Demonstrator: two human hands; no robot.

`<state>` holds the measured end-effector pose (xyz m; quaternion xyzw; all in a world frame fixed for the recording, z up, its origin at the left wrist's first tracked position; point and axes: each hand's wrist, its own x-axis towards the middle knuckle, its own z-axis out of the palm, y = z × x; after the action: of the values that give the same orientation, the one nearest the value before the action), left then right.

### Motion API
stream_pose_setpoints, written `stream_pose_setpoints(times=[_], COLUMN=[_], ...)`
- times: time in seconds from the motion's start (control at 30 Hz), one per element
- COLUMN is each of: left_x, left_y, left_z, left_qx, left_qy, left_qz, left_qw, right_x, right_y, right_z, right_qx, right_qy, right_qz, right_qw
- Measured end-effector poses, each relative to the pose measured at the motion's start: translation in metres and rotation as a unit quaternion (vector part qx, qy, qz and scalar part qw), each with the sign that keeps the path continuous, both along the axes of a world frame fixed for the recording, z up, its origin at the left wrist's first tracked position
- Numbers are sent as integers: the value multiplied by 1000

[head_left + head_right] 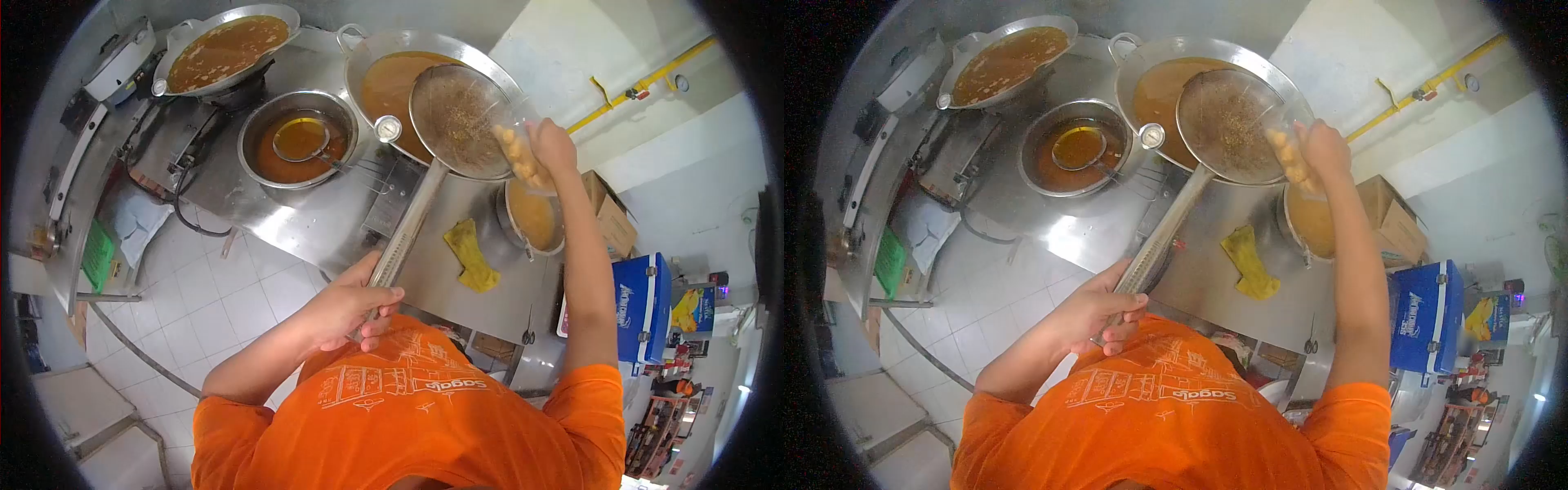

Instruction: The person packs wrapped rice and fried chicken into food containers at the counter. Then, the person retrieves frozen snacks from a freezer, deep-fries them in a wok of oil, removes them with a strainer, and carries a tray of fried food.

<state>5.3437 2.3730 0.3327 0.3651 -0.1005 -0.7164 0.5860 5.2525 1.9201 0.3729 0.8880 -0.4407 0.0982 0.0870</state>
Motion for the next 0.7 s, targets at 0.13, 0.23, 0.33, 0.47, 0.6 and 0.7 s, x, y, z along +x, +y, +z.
stream_pose_setpoints(times=[0.13, 0.23, 0.33, 0.47, 0.6, 0.7], left_x=[1, 3, 8, 16, 9, 13], left_y=[1, 3, 5, 5, 12, 12], left_z=[-6, -8, -10, -9, -10, -15], left_qx=[-11, -17, -17, -29, -23, -33], left_qy=[19, 26, 55, 41, 29, 32], left_qz=[-1, 0, -1, -6, -14, -15], left_qw=[1000, 1000, 998, 999, 999, 999], right_x=[-3, 0, 4, 30, 29, 22], right_y=[-11, -52, -47, -49, -52, -31], right_z=[14, 21, 40, 66, 60, 59], right_qx=[47, 76, 62, 197, 198, 155], right_qy=[159, 200, 126, 147, 160, 161], right_qz=[117, 199, 221, 218, 229, 216], right_qw=[979, 956, 965, 945, 940, 951])
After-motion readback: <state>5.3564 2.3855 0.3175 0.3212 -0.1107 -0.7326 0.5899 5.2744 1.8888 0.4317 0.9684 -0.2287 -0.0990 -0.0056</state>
